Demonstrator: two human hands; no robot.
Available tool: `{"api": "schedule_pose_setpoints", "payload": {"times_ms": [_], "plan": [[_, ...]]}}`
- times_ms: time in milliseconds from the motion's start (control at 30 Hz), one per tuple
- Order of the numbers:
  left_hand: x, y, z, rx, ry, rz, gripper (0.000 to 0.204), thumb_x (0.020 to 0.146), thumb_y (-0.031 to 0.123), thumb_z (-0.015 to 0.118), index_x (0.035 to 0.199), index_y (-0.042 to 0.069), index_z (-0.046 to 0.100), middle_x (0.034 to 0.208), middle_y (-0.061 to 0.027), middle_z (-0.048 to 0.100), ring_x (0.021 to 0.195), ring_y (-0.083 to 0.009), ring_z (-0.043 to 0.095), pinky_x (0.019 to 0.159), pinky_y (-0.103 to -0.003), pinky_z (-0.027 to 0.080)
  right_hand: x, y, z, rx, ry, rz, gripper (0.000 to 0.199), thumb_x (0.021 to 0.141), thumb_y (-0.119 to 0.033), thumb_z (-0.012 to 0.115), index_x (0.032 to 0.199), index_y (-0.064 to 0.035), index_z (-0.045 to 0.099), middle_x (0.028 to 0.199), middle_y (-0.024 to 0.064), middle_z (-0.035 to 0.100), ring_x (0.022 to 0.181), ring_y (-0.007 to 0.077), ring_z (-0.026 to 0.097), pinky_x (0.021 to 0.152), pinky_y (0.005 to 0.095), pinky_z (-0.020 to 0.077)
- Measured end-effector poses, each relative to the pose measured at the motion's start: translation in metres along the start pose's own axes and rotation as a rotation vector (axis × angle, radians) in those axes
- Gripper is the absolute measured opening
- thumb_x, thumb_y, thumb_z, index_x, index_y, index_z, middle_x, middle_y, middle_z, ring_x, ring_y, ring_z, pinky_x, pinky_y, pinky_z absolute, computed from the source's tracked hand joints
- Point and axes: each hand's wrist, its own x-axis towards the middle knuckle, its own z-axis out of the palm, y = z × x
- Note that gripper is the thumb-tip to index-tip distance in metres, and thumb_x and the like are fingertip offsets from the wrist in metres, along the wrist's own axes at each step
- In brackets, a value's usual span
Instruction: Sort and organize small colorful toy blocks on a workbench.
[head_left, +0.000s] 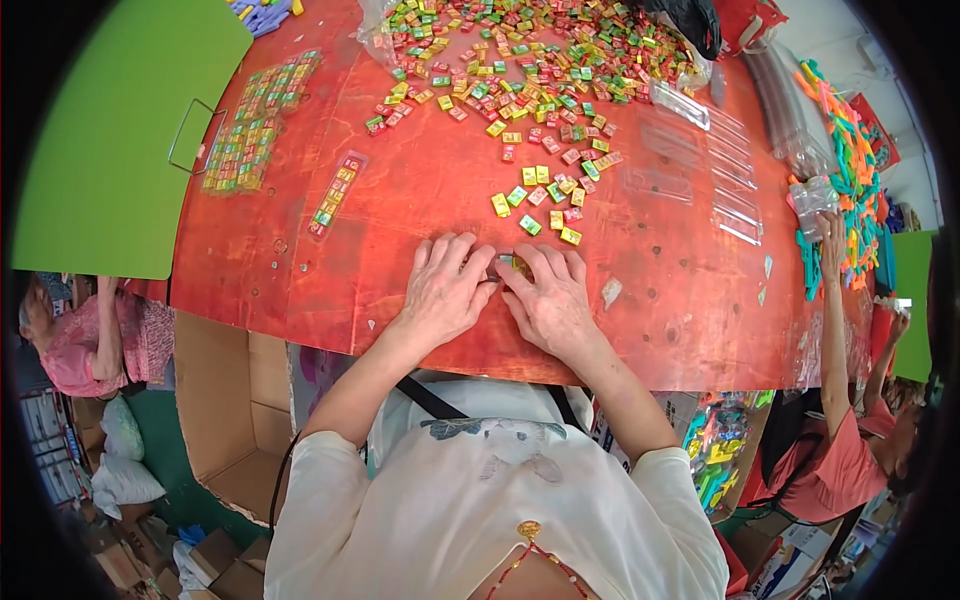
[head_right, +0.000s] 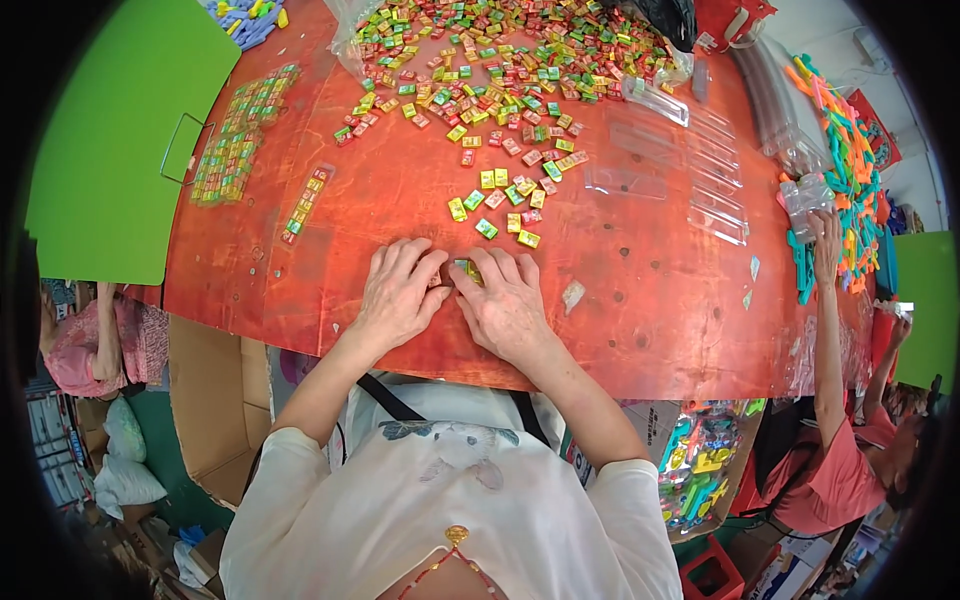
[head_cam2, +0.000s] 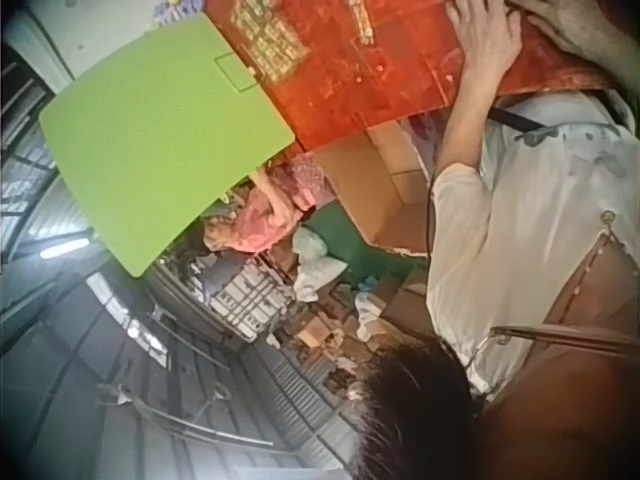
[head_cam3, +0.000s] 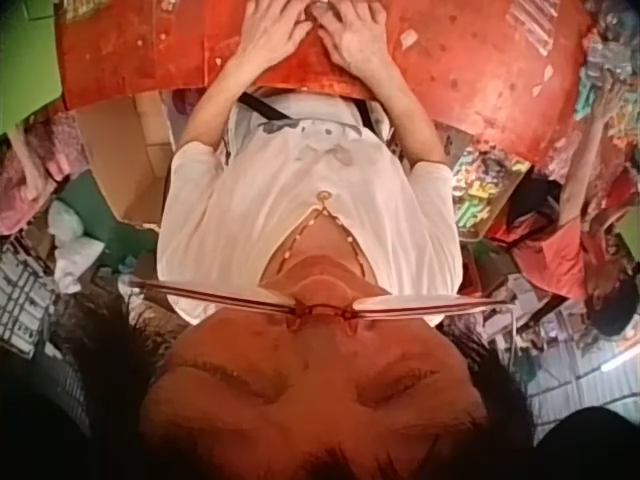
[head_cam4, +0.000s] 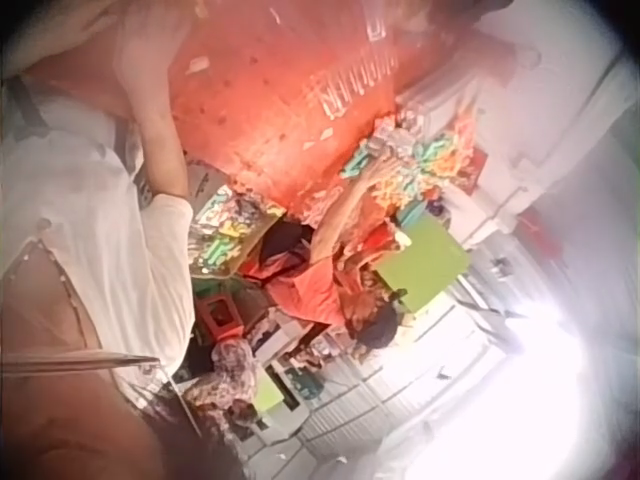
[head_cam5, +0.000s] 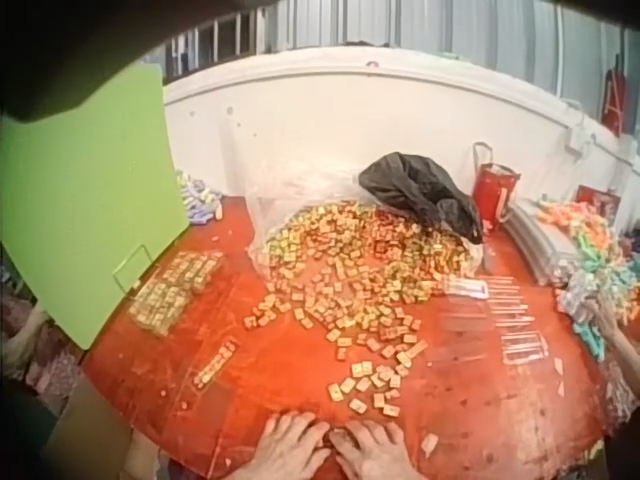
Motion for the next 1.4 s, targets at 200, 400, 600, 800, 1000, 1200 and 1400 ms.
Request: {"api": "schedule_pose_setpoints", "payload": {"times_ms": [200,400,600,800,1000,1200,1400], "plan": [[-0.008,-0.003,-0.005,-0.193,0.05,-0.077,0.068,0.086,0.029,0.072,0.146,0.008,0.049,0.142,-0.0207,0.049,0.134,-0.039,0.044,0.109,-0.056,0.032,0.0,0.0,-0.001,0.007,0.049,-0.007,0.042,0.083,-0.02,0.073,0.124,-0.0109,0.067,0.132,0.0113,0.055,0.123,0.0296,0.052,0.102,0.049,0.0372],[-0.018,-0.009,-0.001,-0.075,-0.083,-0.128,0.073,0.086,0.029,0.071,0.151,0.008,0.044,0.154,-0.0205,0.041,0.147,-0.0408,0.032,0.115,-0.063,0.023,0.005,-0.009,0.001,-0.115,0.021,-0.132,0.044,0.085,-0.018,0.071,0.129,-0.014,0.067,0.135,0.0116,0.056,0.122,0.0287,0.054,0.102,0.0481,0.0382],[-0.019,-0.007,0.003,0.037,-0.096,-0.101,0.068,0.088,0.029,0.071,0.149,0.009,0.048,0.155,-0.0203,0.041,0.148,-0.0407,0.031,0.115,-0.064,0.024,0.0,-0.006,-0.002,-0.144,0.104,-0.129,0.043,0.08,-0.017,0.067,0.121,-0.0053,0.068,0.128,0.0141,0.059,0.12,0.0288,0.056,0.102,0.0485,0.0403],[-0.019,-0.006,0.002,0.051,-0.079,-0.105,0.066,0.089,0.029,0.07,0.149,0.011,0.049,0.154,-0.0208,0.041,0.147,-0.041,0.033,0.114,-0.066,0.025,0.001,-0.01,0.0,-0.154,0.104,-0.106,0.041,0.082,-0.017,0.071,0.122,-0.0083,0.068,0.129,0.0121,0.059,0.121,0.0284,0.055,0.103,0.0497,0.0392],[-0.017,-0.008,0.005,-0.004,-0.076,-0.026,0.056,0.091,0.027,0.069,0.143,0.013,0.057,0.152,-0.0195,0.045,0.145,-0.0398,0.037,0.112,-0.067,0.027,-0.008,-0.009,0.002,-0.172,0.095,-0.066,0.046,0.081,-0.018,0.076,0.126,-0.0116,0.067,0.132,0.0094,0.057,0.123,0.0274,0.053,0.105,0.0517,0.0365],[-0.025,-0.017,0.003,0.104,0.023,0.019,0.047,0.09,0.027,0.07,0.135,0.012,0.064,0.148,-0.0179,0.05,0.145,-0.0376,0.038,0.114,-0.067,0.025,-0.006,-0.011,0.003,-0.188,0.085,-0.046,0.049,0.081,-0.019,0.076,0.128,-0.0112,0.067,0.133,0.0091,0.057,0.124,0.0269,0.053,0.105,0.0532,0.0359],[-0.026,-0.022,0.006,-0.053,0.013,-0.026,0.046,0.09,0.029,0.071,0.132,0.011,0.066,0.147,-0.0171,0.051,0.145,-0.0376,0.038,0.114,-0.068,0.023,0.002,-0.019,0.013,-0.212,0.033,-0.061,0.054,0.08,-0.023,0.077,0.132,-0.0113,0.064,0.138,0.0117,0.055,0.128,0.0287,0.05,0.107,0.0543,0.0357]]}}
